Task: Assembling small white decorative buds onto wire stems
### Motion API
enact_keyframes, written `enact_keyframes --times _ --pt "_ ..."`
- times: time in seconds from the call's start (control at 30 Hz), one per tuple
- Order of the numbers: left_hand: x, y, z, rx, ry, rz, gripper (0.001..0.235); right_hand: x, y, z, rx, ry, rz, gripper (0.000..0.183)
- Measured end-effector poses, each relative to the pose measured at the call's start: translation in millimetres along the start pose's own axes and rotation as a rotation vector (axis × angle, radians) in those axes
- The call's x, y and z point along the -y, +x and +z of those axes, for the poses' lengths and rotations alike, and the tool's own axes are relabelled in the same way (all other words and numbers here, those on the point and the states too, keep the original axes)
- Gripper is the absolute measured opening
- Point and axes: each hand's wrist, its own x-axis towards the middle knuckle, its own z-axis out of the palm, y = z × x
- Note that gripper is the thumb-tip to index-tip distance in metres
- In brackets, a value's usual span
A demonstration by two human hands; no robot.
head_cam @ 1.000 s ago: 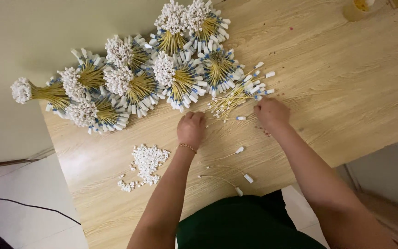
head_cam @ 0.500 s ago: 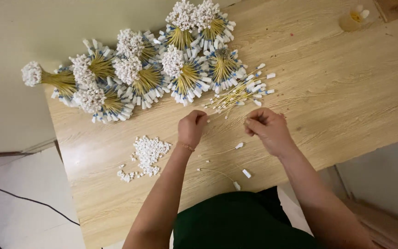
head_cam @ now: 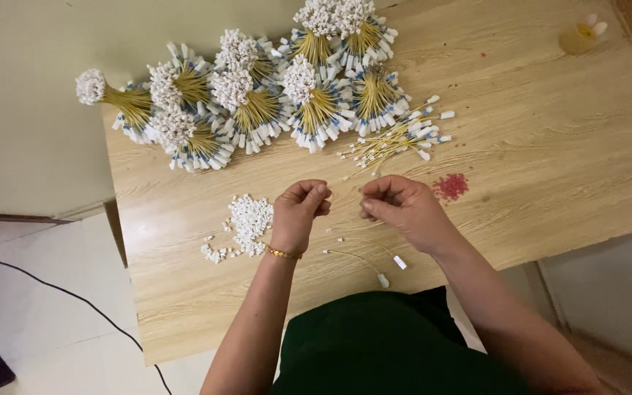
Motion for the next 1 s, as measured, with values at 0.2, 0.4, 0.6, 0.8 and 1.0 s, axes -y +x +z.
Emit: enact_keyframes --times 0.2,0.4,0.6,0.8,1.0 --pt "7.3 -9.9 13.0 0.031 -0.049 0.058 0.014 0.0 -0.2 7.4 -0.003 -0.02 -0.01 0.018" --pt "30.8 -9.3 19.3 0.064 -0.133 -0.011 0.017 -5.2 2.5 4.5 0.023 -0.209 -0.098 0.014" --pt "18.9 -17.3 23.8 0.093 -0.148 0.04 0.024 -2.2 -0.7 7.3 0.031 -0.158 -0.057 0.015" --pt "20.2 -23.5 23.5 0.118 -0.136 0.061 0.025 17.6 -2.0 16.4 0.042 -0.394 -0.204 0.007" --pt "10.7 -33.0 24.4 0.159 -0.14 0.189 0.027 23.9 -0.4 16.0 -0.006 -0.765 -0.609 0.007"
